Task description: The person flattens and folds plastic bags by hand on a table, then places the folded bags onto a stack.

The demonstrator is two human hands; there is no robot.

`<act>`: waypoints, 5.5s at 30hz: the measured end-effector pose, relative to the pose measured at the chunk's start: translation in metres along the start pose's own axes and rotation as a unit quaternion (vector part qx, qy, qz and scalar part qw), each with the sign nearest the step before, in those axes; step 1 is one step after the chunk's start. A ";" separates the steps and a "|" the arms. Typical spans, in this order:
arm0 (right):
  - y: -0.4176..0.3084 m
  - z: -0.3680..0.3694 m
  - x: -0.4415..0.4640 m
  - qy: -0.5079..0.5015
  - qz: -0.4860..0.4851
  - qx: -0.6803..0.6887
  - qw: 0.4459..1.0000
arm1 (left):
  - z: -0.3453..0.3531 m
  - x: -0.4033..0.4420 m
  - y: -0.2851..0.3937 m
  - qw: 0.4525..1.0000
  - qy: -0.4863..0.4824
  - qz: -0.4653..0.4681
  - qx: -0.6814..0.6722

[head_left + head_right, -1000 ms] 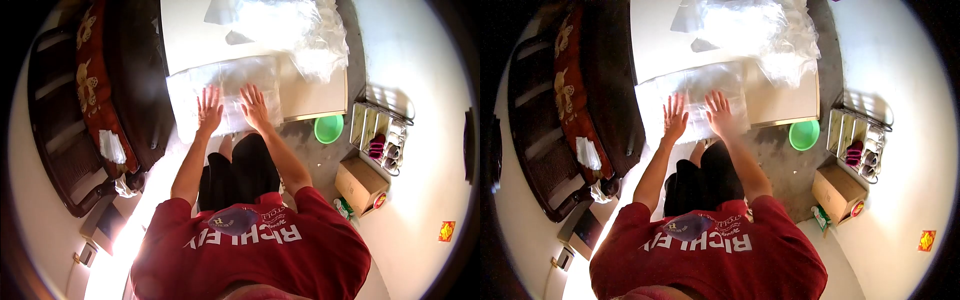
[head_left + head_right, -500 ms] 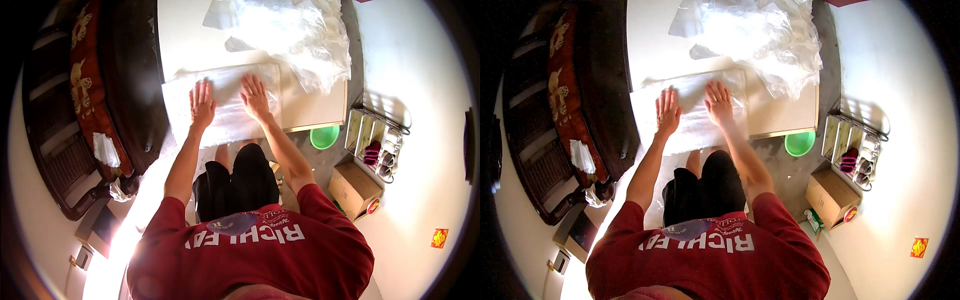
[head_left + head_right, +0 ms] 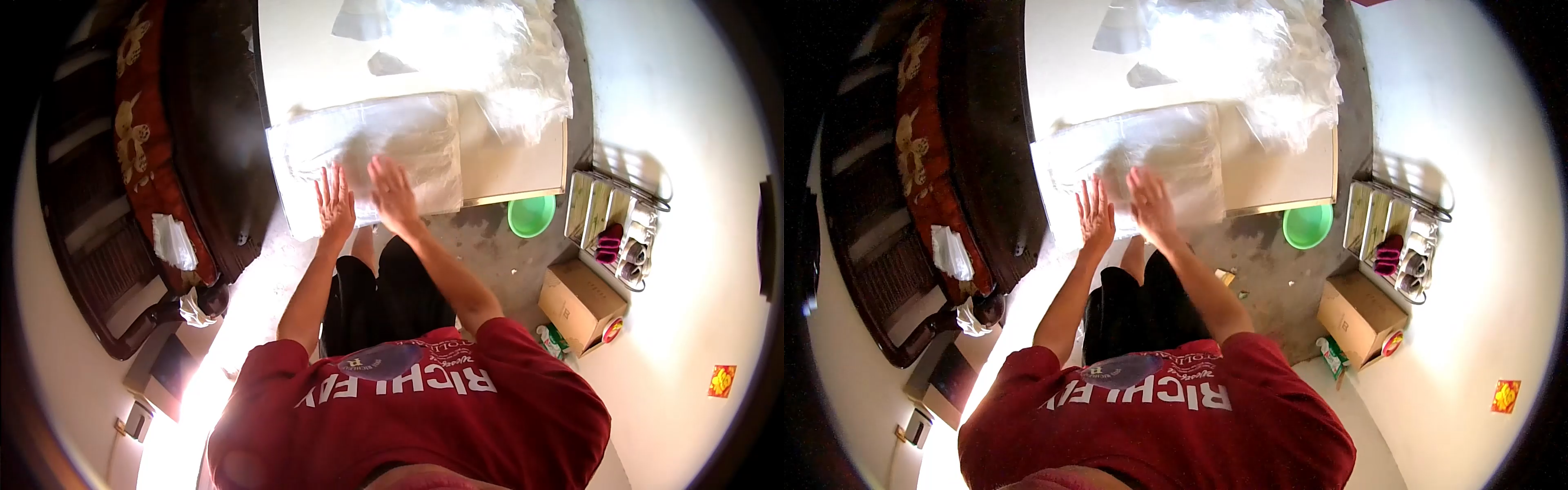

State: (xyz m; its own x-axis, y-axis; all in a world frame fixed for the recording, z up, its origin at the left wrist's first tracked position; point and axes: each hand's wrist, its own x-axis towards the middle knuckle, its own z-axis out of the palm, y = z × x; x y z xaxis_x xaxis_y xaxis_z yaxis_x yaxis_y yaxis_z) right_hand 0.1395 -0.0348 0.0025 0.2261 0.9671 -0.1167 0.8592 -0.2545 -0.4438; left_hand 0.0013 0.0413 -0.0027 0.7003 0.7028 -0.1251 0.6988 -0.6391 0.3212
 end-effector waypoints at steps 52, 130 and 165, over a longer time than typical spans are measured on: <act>0.146 0.011 -0.085 0.067 0.458 0.271 0.844 | 0.024 -0.060 -0.108 0.920 0.056 -0.360 -0.145; 0.134 -0.020 -0.076 0.125 0.443 0.431 0.776 | 0.013 -0.049 -0.105 0.817 -0.021 -0.455 -0.353; 0.124 -0.037 -0.080 0.128 0.456 0.502 0.723 | 0.001 -0.055 -0.105 0.659 -0.006 -0.436 -0.613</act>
State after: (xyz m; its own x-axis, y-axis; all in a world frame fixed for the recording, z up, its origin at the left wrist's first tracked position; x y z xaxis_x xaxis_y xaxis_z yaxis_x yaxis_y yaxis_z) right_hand 0.2448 -0.1435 -0.0100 0.6773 0.3314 -0.6568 -0.4395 -0.5337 -0.7225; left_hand -0.1099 0.0694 -0.0307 0.1165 0.6286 -0.7689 0.1987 0.7438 0.6382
